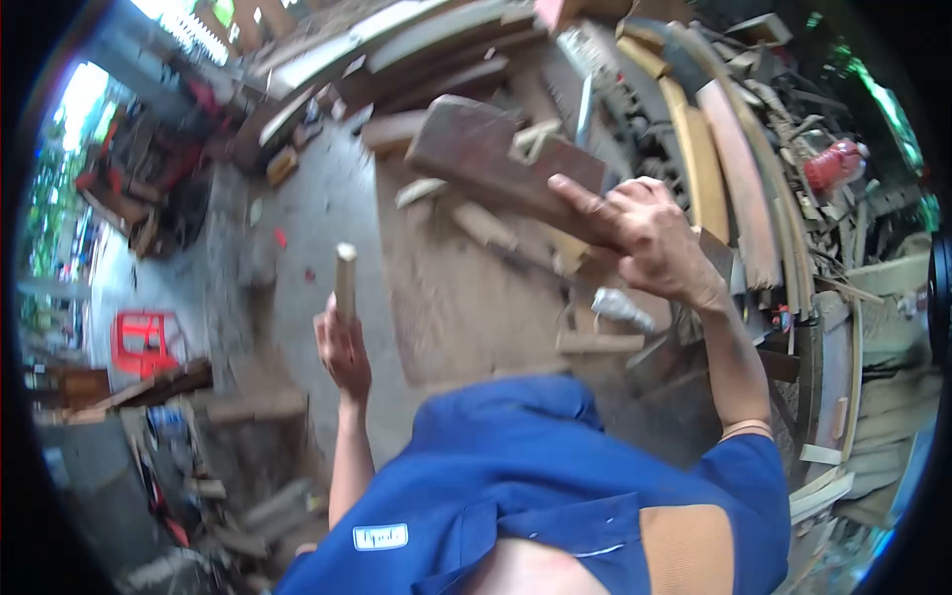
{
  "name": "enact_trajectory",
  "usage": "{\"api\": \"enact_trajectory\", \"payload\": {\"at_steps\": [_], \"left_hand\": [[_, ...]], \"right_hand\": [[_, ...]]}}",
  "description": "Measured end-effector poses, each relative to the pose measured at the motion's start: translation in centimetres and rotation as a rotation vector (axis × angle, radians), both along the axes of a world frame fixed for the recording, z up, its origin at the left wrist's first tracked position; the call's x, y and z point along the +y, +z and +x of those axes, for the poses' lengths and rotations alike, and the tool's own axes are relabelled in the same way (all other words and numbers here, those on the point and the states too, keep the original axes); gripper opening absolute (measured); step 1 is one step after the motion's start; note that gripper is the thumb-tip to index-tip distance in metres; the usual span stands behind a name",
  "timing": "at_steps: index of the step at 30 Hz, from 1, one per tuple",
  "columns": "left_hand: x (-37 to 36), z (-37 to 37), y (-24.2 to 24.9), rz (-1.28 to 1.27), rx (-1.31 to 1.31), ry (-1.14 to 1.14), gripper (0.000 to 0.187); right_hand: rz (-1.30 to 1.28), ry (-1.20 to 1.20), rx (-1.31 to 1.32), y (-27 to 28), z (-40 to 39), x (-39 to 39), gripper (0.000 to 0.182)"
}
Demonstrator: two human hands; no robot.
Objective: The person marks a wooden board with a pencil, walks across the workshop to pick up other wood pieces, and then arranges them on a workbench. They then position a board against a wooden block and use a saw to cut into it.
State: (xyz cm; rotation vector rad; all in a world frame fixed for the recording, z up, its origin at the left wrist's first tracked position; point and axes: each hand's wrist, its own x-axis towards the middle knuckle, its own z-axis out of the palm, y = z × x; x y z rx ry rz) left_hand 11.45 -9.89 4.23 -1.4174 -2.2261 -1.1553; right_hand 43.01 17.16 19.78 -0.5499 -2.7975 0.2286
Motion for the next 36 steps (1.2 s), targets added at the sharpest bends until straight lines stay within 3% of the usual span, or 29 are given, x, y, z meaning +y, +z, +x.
{"api": "enact_trajectory", "payload": {"at_steps": [3,5,8,12,17,21,24,26,28,30,33,36], "left_hand": [[-4.6,-1.4,0.6,-0.062,-0.084,0.165,0.041],[-7.1,-3.5,-0.4,0.047,-0.094,0.223,0.039],[-11.0,-5.6,-0.8,-0.041,-0.043,0.319,0.039],[-14.9,-6.7,-1.0,0.029,-0.078,0.396,0.039],[-16.0,-7.6,-1.6,0.026,-0.121,0.389,0.039],[-13.0,-5.9,-0.7,-0.018,-0.147,0.262,0.037],[-10.2,-5.4,-0.5,-0.042,-0.097,0.117,0.037],[-7.9,-3.8,0.4,-0.073,-0.182,0.017,0.038],[-5.9,-2.6,1.2,-0.069,-0.068,-0.096,0.04],[-4.5,-1.1,1.8,-0.199,-0.082,-0.267,0.041],[-2.5,1.8,3.6,-0.343,-0.084,-0.413,0.047],[-0.4,4.0,4.5,-0.449,-0.047,-0.566,0.049]], "right_hand": [[0.066,0.243,-0.072,-3.1,-3.9,-7.4,0.067],[0.074,0.389,-0.056,-6.0,-6.4,-11.4,0.059],[-0.053,0.579,-0.022,-10.5,-9.4,-16.1,0.064],[-0.099,0.57,0.02,-13.6,-12.0,-18.4,0.072],[0.035,0.447,-0.211,-15.4,-11.1,-15.4,0.078],[-0.014,0.402,-0.254,-16.5,-9.2,-12.5,0.079],[0.073,0.339,-0.139,-17.4,-8.4,-11.7,0.077],[0.16,0.282,-0.167,-17.6,-8.0,-11.8,0.081],[0.225,0.24,-0.196,-16.5,-7.4,-12.5,0.074],[0.111,0.064,0.034,-14.5,-5.8,-13.1,0.059],[0.069,-0.369,0.19,-13.5,-1.0,-12.4,0.041],[0.128,-0.8,0.178,-15.0,5.3,-12.4,0.04]]}}
